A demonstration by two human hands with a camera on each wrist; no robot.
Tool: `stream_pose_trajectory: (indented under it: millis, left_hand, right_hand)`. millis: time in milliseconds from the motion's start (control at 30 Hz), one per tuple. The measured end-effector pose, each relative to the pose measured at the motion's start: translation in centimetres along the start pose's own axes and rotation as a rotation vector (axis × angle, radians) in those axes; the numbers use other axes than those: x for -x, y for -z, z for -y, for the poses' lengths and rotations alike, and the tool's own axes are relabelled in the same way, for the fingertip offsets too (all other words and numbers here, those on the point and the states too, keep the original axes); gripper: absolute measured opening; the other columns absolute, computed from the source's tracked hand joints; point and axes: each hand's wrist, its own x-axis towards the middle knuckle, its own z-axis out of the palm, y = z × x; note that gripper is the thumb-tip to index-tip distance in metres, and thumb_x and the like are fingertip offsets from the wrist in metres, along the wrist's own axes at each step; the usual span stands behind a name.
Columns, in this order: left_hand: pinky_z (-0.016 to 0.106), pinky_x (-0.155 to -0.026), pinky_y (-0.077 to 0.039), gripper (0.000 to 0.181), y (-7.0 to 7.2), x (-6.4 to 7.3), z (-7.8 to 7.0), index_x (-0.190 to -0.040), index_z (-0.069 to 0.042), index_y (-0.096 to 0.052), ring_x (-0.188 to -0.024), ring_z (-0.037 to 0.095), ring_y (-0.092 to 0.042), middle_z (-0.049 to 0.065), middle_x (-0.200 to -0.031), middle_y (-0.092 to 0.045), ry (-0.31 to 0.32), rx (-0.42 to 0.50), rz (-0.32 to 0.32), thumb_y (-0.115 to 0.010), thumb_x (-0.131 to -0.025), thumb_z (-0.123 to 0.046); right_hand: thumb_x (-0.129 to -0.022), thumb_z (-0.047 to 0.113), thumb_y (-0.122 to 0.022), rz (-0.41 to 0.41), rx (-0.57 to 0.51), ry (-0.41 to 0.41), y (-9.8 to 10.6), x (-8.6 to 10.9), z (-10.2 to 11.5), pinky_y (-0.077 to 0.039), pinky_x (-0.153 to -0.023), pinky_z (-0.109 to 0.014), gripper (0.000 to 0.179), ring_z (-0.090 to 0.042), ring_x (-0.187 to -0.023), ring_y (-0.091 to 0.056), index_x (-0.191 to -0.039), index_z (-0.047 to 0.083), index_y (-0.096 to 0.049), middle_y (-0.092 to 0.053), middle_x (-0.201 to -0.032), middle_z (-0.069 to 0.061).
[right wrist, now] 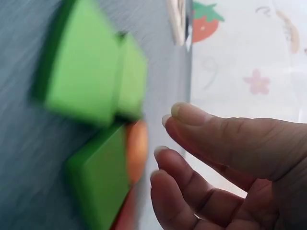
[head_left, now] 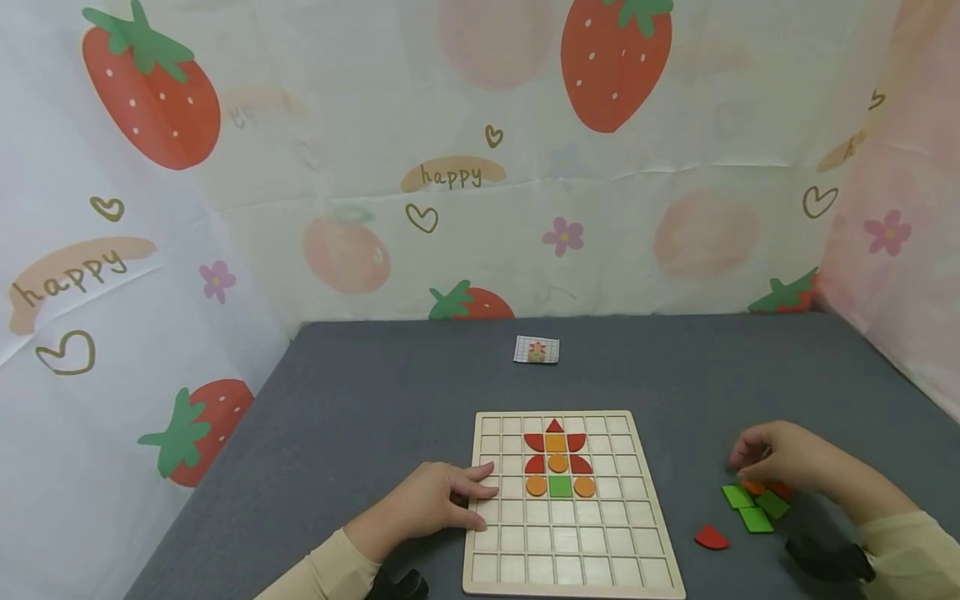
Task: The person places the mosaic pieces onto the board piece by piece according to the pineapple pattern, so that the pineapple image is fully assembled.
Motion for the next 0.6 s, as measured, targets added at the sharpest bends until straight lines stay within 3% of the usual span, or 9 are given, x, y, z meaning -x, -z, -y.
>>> stream_pose_trajectory:
  millis: [233,600]
  left_hand:
    - [0.034,-0.095,-0.041,0.047,0.1,0.1,-0.2,-0.112,-0.022,-0.067,-0.120,0.017,-0.048,-0.006,-0.130,-0.052,0.000,-0.014,0.000,-0.078,-0.068,-0.034]
    - [0.034,-0.096,-0.041,0.046,-0.1,-0.1,0.0,-0.113,-0.022,-0.067,-0.120,0.015,-0.048,-0.006,-0.130,-0.051,-0.012,-0.024,-0.002,-0.077,-0.069,-0.034]
  right_hand:
    - [-0.078,0.024,-0.072,0.033,-0.028,-0.006,0.0,0.5,-1.6,-0.042,-0.052,-0.029,0.028,-0.012,-0.060,-0.048,-0.091,0.002,-0.060,-0.054,-0.073,-0.004]
    - [-0.079,0.015,-0.070,0.075,-0.065,0.031,-0.1,0.6,-1.9,-0.039,-0.050,-0.026,0.022,-0.010,-0.057,-0.046,-0.085,0.002,-0.054,-0.050,-0.069,-0.002]
